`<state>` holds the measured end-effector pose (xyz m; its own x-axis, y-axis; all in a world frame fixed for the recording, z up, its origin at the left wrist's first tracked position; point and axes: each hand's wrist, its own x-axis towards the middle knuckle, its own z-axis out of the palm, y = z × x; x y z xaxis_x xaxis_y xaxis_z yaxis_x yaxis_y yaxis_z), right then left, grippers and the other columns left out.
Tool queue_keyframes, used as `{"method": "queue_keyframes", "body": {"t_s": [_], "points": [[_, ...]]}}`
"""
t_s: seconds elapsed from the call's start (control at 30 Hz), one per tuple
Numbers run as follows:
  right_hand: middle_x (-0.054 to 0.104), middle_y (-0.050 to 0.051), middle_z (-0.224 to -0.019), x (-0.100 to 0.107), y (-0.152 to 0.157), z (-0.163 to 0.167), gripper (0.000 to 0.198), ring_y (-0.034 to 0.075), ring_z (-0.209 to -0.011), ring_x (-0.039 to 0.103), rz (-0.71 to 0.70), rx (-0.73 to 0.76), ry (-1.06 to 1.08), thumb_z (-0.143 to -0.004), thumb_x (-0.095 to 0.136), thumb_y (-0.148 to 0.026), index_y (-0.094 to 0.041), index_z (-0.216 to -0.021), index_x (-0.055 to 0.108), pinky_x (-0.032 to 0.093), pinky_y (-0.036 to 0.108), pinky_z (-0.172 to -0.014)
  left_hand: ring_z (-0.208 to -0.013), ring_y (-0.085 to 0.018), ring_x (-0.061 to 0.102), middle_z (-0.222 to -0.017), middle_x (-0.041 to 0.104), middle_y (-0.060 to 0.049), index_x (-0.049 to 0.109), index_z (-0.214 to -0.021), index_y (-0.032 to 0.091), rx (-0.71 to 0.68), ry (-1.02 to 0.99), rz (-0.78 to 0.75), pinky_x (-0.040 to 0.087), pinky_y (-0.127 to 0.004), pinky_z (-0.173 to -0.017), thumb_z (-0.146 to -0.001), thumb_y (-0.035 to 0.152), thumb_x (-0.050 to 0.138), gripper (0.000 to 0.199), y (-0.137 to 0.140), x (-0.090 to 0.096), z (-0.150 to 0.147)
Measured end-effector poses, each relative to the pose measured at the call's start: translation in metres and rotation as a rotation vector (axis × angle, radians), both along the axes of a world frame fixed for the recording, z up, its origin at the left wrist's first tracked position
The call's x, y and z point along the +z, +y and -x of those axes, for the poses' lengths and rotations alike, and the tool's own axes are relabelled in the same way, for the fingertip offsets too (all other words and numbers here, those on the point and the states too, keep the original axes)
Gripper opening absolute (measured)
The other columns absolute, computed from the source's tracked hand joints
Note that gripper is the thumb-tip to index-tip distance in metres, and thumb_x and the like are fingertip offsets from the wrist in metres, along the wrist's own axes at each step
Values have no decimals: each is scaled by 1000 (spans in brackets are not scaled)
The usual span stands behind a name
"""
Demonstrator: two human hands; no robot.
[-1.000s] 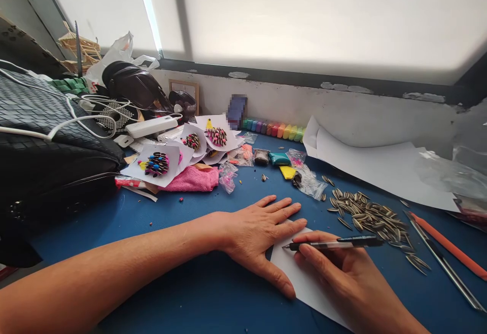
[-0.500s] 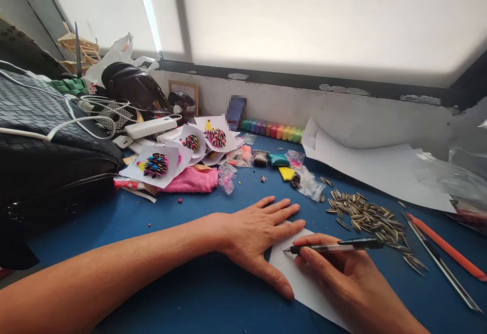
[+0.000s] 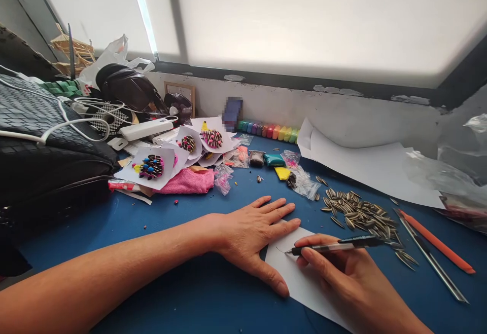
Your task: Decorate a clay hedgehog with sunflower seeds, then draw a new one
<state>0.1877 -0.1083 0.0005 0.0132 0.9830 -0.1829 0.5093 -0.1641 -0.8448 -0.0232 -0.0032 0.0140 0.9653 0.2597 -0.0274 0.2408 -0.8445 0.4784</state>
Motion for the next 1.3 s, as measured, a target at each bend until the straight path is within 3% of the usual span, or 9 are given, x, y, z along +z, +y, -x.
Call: {"method": "queue_keyframes", "body": {"t_s": [0.17, 0.33, 0.43, 0.6, 0.9, 1.07, 1.3], "points": [[72, 2, -66, 9, -1, 4, 44, 17, -53, 60, 20, -33, -26, -82, 57, -61, -23, -93, 76, 45, 25, -47, -151, -31, -3, -163, 3, -14, 17, -156, 16, 3, 9, -14, -5, -50, -120, -79, 76, 52, 104, 0, -1, -1], [77, 4, -88, 20, -4, 10, 40, 12, -50, 53, -15, -96, -15, -80, 59, -57, -22, -67, 74, 49, 26, -55, -151, -31, -3, -162, 4, -14, 17, -156, 16, -3, 8, -16, -4, -51, -120, -79, 78, 51, 105, 0, -2, -1], [75, 4, -81, 22, -4, 11, 44, 12, -49, 52, -16, -83, -51, -81, 57, -57, -22, -58, 70, 50, 26, -55, -151, -30, -4, -162, 4, -14, 18, -156, 16, 1, 1, -8, -5, -51, -120, -79, 77, 52, 104, 0, -2, -1], [64, -1, -57, 19, -4, 10, 38, 16, -54, 58, -40, -119, -29, -80, 59, -56, -22, -80, 76, 50, 27, -56, -151, -30, -5, -162, 3, -14, 17, -156, 15, 0, 14, -7, -7, -50, -120, -79, 78, 51, 105, 0, -1, -1], [67, 1, -61, 18, -5, 9, 40, 19, -60, 63, -39, -120, -36, -82, 58, -57, -21, -80, 75, 52, 29, -60, -150, -31, -1, -162, 3, -15, 11, -156, 11, -1, 22, -25, -3, -49, -122, -80, 77, 51, 108, -1, 0, -1], [75, 5, -79, 16, -5, 8, 40, 22, -69, 67, -47, -111, -21, -84, 57, -57, -22, -84, 75, 52, 30, -61, -151, -30, -2, -162, 3, -14, 11, -156, 11, -3, 12, -14, -5, -49, -122, -80, 76, 51, 107, -1, 1, 0], [66, 0, -60, 17, -5, 9, 38, 19, -63, 65, -56, -154, -7, -82, 62, -56, -21, -89, 76, 49, 26, -58, -151, -31, -1, -162, 3, -15, 11, -156, 11, -8, 18, -16, -4, -49, -122, -80, 76, 52, 107, -1, 1, -1]]}}
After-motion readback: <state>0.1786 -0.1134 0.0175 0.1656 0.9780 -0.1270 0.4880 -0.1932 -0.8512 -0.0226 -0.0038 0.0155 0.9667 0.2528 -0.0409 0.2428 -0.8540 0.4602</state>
